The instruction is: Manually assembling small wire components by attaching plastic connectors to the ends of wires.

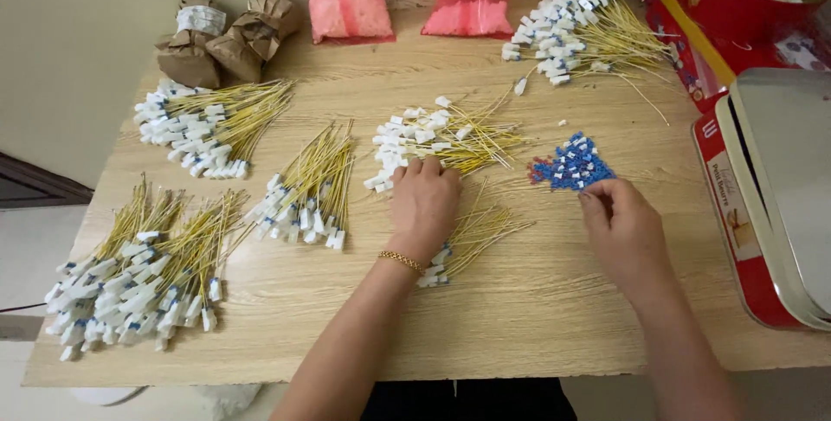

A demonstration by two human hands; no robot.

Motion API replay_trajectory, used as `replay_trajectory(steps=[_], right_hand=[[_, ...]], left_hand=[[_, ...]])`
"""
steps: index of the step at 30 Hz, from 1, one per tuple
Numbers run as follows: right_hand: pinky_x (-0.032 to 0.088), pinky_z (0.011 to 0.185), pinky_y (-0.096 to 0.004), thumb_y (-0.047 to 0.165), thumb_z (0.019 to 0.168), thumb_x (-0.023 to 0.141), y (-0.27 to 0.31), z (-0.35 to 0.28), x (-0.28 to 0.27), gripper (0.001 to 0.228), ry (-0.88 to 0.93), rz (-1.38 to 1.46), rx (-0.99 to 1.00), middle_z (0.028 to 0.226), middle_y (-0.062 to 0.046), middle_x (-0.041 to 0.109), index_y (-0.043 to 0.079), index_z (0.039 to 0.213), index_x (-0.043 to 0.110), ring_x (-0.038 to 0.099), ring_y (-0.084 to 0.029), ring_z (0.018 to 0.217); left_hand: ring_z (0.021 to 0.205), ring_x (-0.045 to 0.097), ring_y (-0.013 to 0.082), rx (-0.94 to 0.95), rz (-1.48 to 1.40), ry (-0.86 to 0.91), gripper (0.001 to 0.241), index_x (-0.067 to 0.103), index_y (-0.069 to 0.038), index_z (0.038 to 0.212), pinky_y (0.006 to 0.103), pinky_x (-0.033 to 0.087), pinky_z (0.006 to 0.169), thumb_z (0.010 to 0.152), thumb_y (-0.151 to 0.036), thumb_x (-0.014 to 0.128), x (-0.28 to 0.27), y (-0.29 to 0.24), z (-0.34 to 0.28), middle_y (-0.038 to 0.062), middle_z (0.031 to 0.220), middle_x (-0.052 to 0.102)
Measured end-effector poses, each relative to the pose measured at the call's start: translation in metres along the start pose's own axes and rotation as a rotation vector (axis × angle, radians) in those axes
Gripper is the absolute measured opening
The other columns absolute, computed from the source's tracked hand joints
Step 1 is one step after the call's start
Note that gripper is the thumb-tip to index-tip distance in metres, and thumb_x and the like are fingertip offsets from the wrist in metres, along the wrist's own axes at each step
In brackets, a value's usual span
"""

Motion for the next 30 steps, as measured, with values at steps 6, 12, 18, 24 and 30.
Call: replay_trajectory(steps=[6, 12, 18, 24, 30], right_hand=[[0.058, 0.066, -0.028, 0.008, 0.107, 0.055, 0.030, -0.014, 0.009, 0.020, 0.080, 0.608, 0.055, 0.085, -0.008, 0.065, 0.003, 0.121, 0.068, 0.064, -0.013, 0.072], [0.063, 0.071, -0.031, 0.001, 0.097, 0.065, 0.069, -0.023, 0.033, 0.016, 0.161, 0.893, 0.146, 0.086, -0.014, 0.073, -0.004, 0.112, 0.067, 0.073, -0.017, 0.076], [0.065, 0.070, -0.030, 0.003, 0.095, 0.069, 0.097, -0.025, 0.048, 0.013, 0.221, 0.967, 0.121, 0.088, -0.016, 0.075, -0.004, 0.107, 0.067, 0.073, -0.017, 0.078], [0.063, 0.070, -0.029, 0.005, 0.094, 0.074, 0.106, -0.030, 0.071, 0.013, 0.164, 0.940, 0.009, 0.086, -0.015, 0.076, -0.002, 0.105, 0.073, 0.071, -0.015, 0.078], [0.060, 0.068, -0.029, 0.002, 0.096, 0.071, 0.107, -0.037, 0.078, 0.010, 0.121, 0.965, -0.076, 0.077, -0.012, 0.070, -0.004, 0.104, 0.072, 0.067, -0.014, 0.072]], left_hand=[[0.078, 0.070, 0.0281, -0.082, -0.049, 0.114, 0.008, 0.074, -0.021, 0.085, 0.0434, 0.052, 0.078, 0.080, -0.028, 0.072, -0.010, 0.001, -0.004, 0.004, 0.078, 0.069], [0.079, 0.076, 0.0324, -0.525, -0.598, 0.413, 0.023, 0.072, -0.025, 0.103, 0.0479, 0.055, 0.072, 0.086, -0.040, 0.069, -0.085, 0.007, 0.000, 0.004, 0.081, 0.078], [0.076, 0.065, 0.0187, -0.840, -1.281, 0.140, 0.018, 0.074, 0.000, 0.108, 0.0276, 0.057, 0.067, 0.097, -0.013, 0.069, -0.125, 0.001, -0.019, 0.015, 0.083, 0.073], [0.080, 0.071, 0.0177, -0.966, -1.540, -0.005, 0.015, 0.075, -0.002, 0.099, 0.0278, 0.060, 0.073, 0.087, -0.009, 0.082, -0.108, -0.024, -0.047, 0.012, 0.090, 0.076], [0.085, 0.070, 0.0116, -1.062, -1.734, 0.004, 0.037, 0.073, -0.001, 0.118, 0.0244, 0.062, 0.077, 0.082, 0.004, 0.081, -0.121, -0.040, -0.048, 0.005, 0.092, 0.073]])
Point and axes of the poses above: each hand's wrist, its own z-axis towards the middle knuckle, its own x-axis out of the palm, y = z × x, the point moved 1 cm from there along z, towards the middle knuckle
